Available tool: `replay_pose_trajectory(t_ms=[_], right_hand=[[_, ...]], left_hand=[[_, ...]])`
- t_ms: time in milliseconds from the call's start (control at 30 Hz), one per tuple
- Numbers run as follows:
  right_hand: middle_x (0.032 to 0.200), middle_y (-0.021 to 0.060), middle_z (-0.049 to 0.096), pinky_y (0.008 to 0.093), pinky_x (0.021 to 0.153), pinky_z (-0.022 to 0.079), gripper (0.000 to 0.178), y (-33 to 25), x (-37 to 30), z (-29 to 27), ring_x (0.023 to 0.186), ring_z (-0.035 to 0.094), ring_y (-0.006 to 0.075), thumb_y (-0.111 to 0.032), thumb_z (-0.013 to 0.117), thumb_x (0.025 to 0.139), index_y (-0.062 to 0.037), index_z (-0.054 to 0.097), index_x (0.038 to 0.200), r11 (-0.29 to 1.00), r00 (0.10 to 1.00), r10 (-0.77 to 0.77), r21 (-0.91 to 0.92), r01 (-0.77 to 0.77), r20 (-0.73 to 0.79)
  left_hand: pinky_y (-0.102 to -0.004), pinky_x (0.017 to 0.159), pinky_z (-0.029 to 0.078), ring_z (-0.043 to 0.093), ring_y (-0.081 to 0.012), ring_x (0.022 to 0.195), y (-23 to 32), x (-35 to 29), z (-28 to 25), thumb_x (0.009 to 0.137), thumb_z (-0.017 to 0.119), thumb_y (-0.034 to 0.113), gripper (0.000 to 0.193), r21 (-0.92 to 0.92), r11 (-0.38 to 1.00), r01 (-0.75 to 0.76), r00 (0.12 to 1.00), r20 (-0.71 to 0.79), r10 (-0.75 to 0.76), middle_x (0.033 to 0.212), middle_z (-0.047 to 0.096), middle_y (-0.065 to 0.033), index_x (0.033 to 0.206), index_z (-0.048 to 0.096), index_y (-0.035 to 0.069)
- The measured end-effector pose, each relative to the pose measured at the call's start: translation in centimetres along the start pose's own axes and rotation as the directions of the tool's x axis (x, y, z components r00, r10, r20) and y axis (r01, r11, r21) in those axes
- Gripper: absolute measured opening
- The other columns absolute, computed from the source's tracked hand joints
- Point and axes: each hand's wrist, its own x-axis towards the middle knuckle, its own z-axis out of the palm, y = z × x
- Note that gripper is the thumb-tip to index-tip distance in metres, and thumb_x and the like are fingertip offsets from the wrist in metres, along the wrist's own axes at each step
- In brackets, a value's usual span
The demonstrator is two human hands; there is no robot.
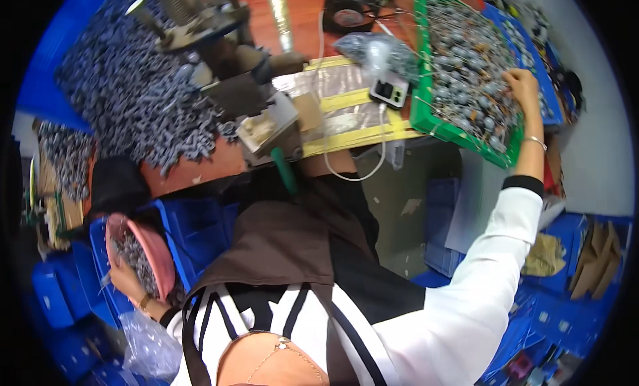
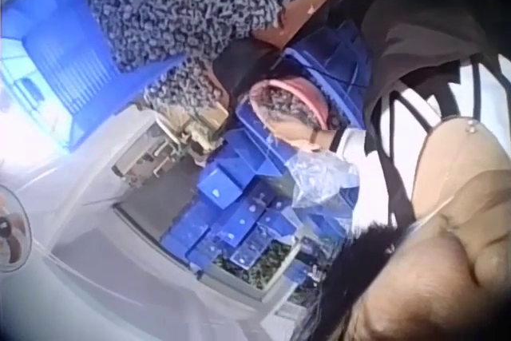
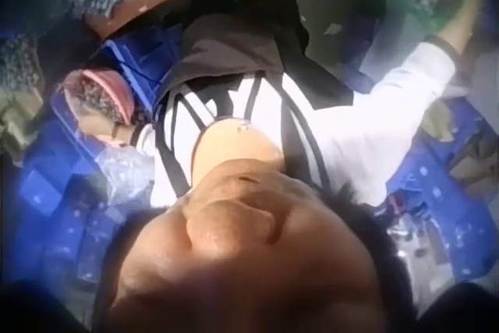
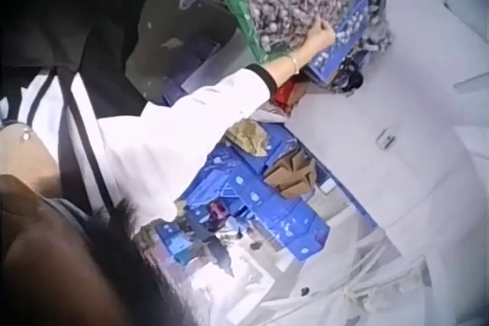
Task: Assembling small metal and plastic components using a manual press machine.
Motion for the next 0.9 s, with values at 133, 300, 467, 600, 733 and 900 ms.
replay_pose_trajectory(t_ms=[133,300,467,600,733,900], right_hand=[[0.084,0.0131,0.069,0.0279,0.065,0.054,0.022,4.3,4.5,-2.9,0.071,0.067,0.019,-0.018,0.056,0.094,0.0026,0.063,0.09,0.722,0.867,0.122,0.643,0.256,-0.483],[0.104,0.0275,0.062,0.0411,0.09,0.054,0.019,-5.3,4.0,-8.3,0.098,0.064,0.0358,-0.005,0.046,0.096,0.0129,0.053,0.098,0.472,0.652,0.141,0.63,0.617,-0.745],[0.089,0.0051,0.068,0.0299,0.076,0.048,0.022,-4.3,5.0,-5.4,0.084,0.062,0.0145,-0.02,0.055,0.093,-0.0045,0.069,0.088,0.71,0.638,-0.166,0.358,0.606,-0.752],[0.098,0.009,0.068,0.0289,0.08,0.048,0.027,-1.3,6.6,-7.1,0.085,0.061,0.0145,-0.023,0.055,0.093,0.0008,0.066,0.099,0.738,0.983,-0.005,0.662,0.129,-0.186],[0.075,0.0067,0.053,0.0306,0.066,0.044,0.03,-9.4,4.1,-9.9,0.07,0.051,0.0172,-0.027,0.049,0.093,0.0022,0.055,0.087,0.53,0.612,-0.033,0.506,0.681,-0.79],[0.077,0.0081,0.067,0.0246,0.064,0.05,0.023,-3.5,7.5,-6.7,0.069,0.063,0.0143,-0.023,0.059,0.092,-0.0019,0.066,0.085,0.701,0.961,-0.109,0.665,0.256,-0.255]], left_hand=[[-0.0356,0.084,0.047,0.061,-0.0298,0.098,15.5,0.5,-4.4,0.09,0.06,0.015,0.028,-0.551,0.826,-0.117,0.989,-0.14,0.047,0.105,0.064,-0.0196,0.111,0.062,-0.002],[-0.0398,0.093,0.042,0.054,-0.0332,0.107,30.3,-3.6,-1.1,0.078,0.063,0.001,0.034,-0.798,0.358,-0.484,0.737,-0.151,0.659,0.117,0.06,-0.0138,0.112,0.059,0.001],[-0.0387,0.089,0.043,0.053,-0.0294,0.108,34.4,-3.1,2.0,0.073,0.061,-0.002,0.031,-0.569,0.334,-0.752,0.531,-0.221,0.818,0.118,0.06,-0.0098,0.103,0.06,0.004],[-0.0386,0.088,0.043,0.054,-0.0287,0.105,34.9,-2.3,2.3,0.071,0.062,-0.002,0.029,-0.593,0.259,-0.762,0.49,-0.268,0.829,0.11,0.061,-0.008,0.099,0.06,0.004],[-0.0373,0.086,0.046,0.056,-0.0316,0.098,34.4,-3.1,1.8,0.074,0.065,-0.005,0.022,-0.747,0.275,-0.605,0.689,-0.318,0.652,0.108,0.058,-0.0147,0.095,0.059,0.0],[-0.0244,0.079,0.047,0.057,-0.0143,0.09,35.5,-3.7,1.5,0.082,0.065,-0.002,0.017,-0.986,0.101,-0.131,0.794,-0.043,0.606,0.117,0.052,-0.0096,0.098,0.058,-0.004]])
